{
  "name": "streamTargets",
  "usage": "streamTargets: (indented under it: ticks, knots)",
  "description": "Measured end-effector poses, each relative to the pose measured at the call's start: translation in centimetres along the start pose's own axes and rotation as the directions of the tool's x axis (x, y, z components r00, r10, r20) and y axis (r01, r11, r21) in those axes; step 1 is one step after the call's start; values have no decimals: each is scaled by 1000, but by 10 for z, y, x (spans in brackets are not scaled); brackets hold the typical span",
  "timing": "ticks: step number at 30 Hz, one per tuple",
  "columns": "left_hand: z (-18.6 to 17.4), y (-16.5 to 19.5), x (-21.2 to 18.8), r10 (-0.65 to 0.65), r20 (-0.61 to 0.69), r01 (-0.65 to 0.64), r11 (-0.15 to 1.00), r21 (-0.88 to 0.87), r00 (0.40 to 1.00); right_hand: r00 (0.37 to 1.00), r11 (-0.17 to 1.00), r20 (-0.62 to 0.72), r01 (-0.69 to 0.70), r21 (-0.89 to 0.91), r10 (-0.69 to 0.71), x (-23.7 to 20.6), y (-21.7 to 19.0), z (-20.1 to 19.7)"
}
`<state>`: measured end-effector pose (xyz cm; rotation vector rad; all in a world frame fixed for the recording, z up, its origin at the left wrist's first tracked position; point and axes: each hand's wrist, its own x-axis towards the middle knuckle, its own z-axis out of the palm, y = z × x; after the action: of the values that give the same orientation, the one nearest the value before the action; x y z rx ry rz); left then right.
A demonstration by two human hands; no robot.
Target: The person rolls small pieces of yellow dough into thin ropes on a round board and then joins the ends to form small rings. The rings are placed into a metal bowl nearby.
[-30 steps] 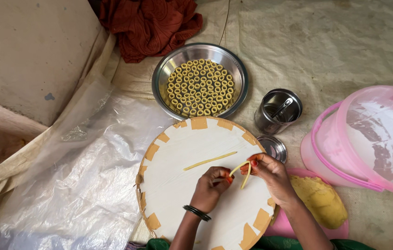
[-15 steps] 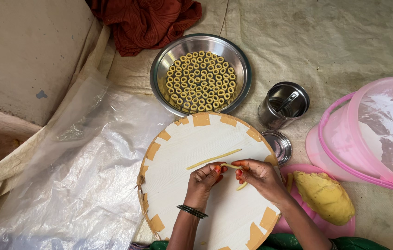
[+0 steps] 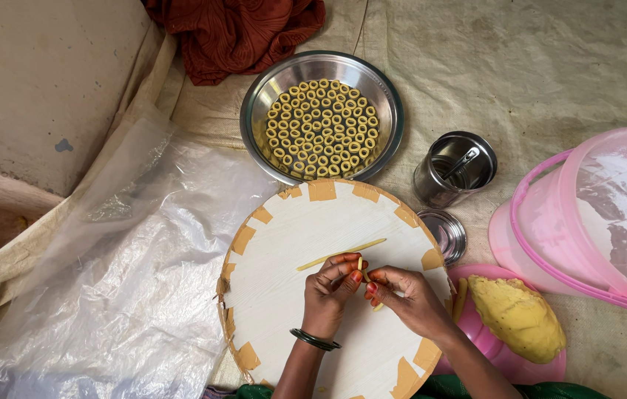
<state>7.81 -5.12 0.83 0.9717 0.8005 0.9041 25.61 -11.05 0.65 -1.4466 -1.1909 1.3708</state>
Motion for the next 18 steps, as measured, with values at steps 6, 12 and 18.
streamTargets:
  ticks: [6, 12, 18]
  knots:
    - [6, 14, -3, 153, 31, -155, 937, 313, 988, 998, 975, 57, -15, 223, 2, -1, 4, -4]
    - [10, 34, -5, 237, 137, -269, 722, 638, 962, 997, 969, 83, -29, 246, 9, -1, 7, -10]
    - [7, 47, -3, 259, 216, -334, 624, 706, 941, 994, 967, 96, -69, 246, 46, -3, 1, -10]
